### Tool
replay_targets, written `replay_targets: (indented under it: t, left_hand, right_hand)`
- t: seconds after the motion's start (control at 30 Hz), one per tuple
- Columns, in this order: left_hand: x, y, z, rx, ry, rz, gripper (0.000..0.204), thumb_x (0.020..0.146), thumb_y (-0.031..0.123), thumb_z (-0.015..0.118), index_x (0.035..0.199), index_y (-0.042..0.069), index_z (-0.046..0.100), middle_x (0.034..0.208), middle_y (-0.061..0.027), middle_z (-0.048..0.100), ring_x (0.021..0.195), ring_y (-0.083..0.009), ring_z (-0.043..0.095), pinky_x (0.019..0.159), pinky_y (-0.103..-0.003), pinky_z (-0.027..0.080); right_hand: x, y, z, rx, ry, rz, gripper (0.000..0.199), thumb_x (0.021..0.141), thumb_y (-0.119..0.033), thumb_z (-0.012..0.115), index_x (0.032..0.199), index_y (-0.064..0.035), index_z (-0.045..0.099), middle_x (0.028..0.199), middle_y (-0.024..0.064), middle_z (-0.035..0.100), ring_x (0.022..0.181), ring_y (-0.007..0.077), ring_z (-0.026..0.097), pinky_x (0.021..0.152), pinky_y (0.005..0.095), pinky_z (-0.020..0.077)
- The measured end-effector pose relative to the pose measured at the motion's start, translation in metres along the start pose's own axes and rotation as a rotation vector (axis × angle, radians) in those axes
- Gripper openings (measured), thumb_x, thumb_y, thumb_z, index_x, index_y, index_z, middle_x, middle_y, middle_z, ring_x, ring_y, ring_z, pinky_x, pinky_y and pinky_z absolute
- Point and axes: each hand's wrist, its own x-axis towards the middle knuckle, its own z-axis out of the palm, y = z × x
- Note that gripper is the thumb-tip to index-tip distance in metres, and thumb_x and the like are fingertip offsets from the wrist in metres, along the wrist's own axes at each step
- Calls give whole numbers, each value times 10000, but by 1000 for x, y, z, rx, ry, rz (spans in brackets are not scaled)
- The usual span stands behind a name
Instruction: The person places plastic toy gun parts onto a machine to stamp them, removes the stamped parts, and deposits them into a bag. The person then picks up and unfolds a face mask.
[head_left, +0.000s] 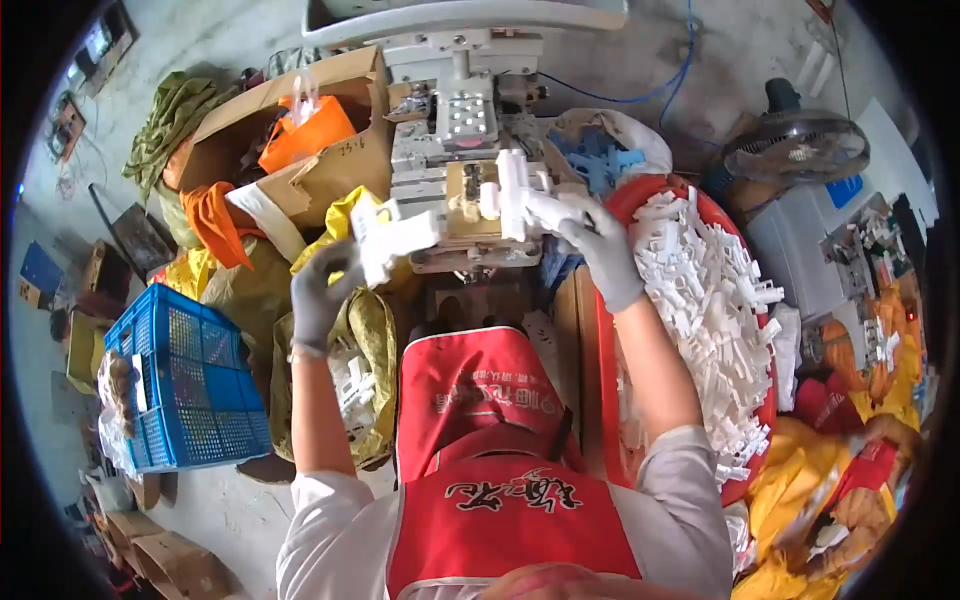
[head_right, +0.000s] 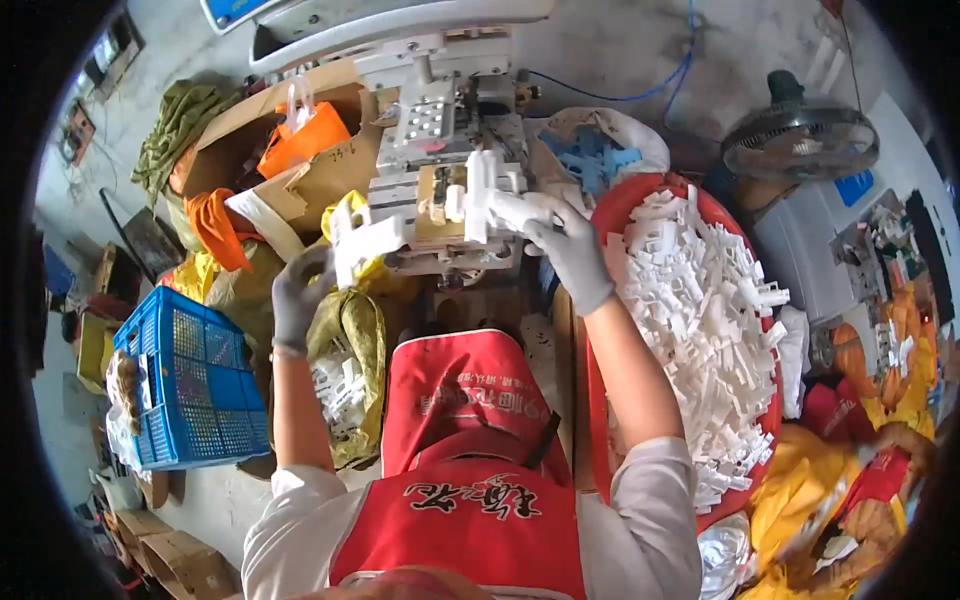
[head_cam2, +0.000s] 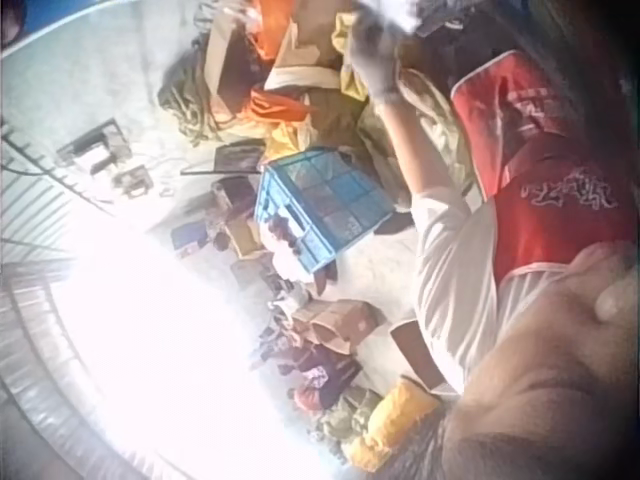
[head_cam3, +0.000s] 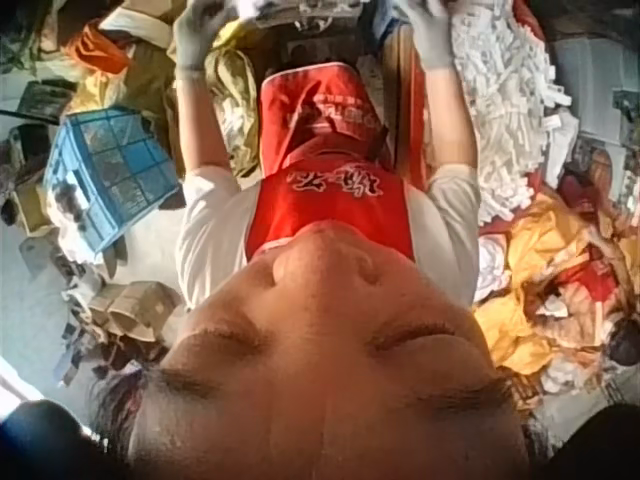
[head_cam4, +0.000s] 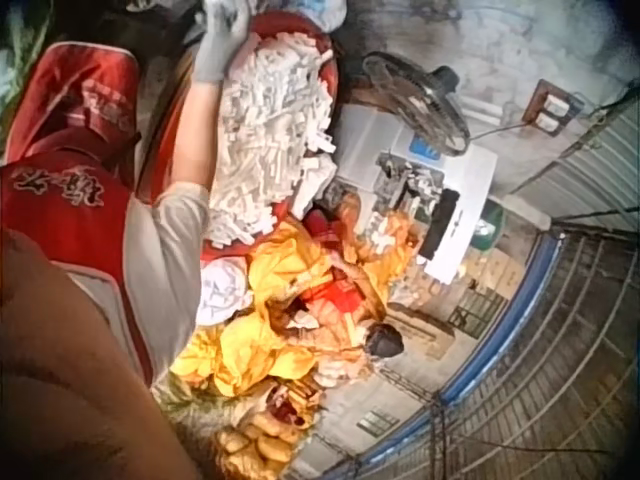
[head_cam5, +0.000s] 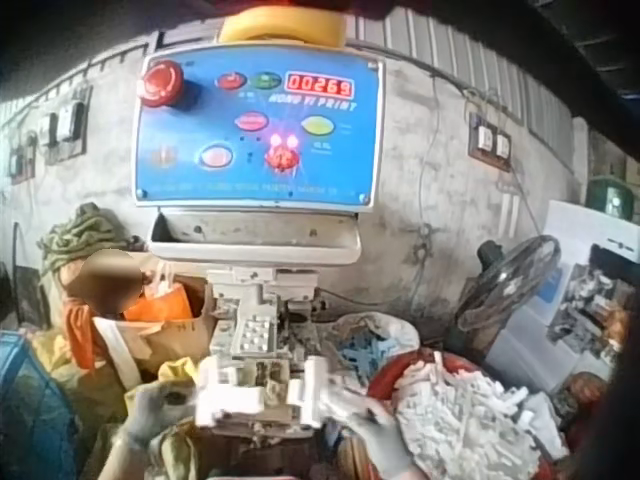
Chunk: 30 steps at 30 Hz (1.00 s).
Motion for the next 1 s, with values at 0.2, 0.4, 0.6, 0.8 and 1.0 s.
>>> replay_targets:
  t: [0.2,0.4,0.6,0.8,1.0]
  left_hand:
    - [-130,-38,-73,-173,292,-558,271,804,116,736,1029,-21,673,930,-43,683,850,-93,592,778,-266,504]
    - [-221,-75,-74,117,402,-693,268,789,149,750,1012,13,687,906,-54,686,800,-92,598,742,-260,503]
    - [-240,-115,-42,-33,420,-696,266,784,158,775,995,21,687,893,-36,687,809,-74,587,766,-255,495]
    - [-270,-131,-63,116,485,-881,301,807,182,765,1054,32,683,890,-57,698,800,-112,635,719,-266,520]
    - [-267,-152,-56,207,487,-771,403,841,223,717,1186,34,630,1061,-145,686,951,-223,668,807,-330,520]
  right_hand:
    - [44,-5,34,-488,-86,-272,291,844,-42,658,1132,-2,670,962,35,692,780,82,608,673,249,507]
    - [40,-16,25,-648,-253,-145,320,866,-55,600,1174,23,633,1087,81,665,949,144,605,839,280,479]
    - [58,-10,-17,-996,-396,-369,345,940,-139,553,1247,14,591,1268,130,588,1080,217,579,918,309,455]
    - [-2,-34,3,-1004,-77,-517,375,968,-122,483,1301,47,523,1368,158,517,1145,239,567,970,308,446]
    - [-117,66,-70,-684,91,-25,333,962,-86,471,1260,36,555,1171,105,612,985,155,579,847,291,481]
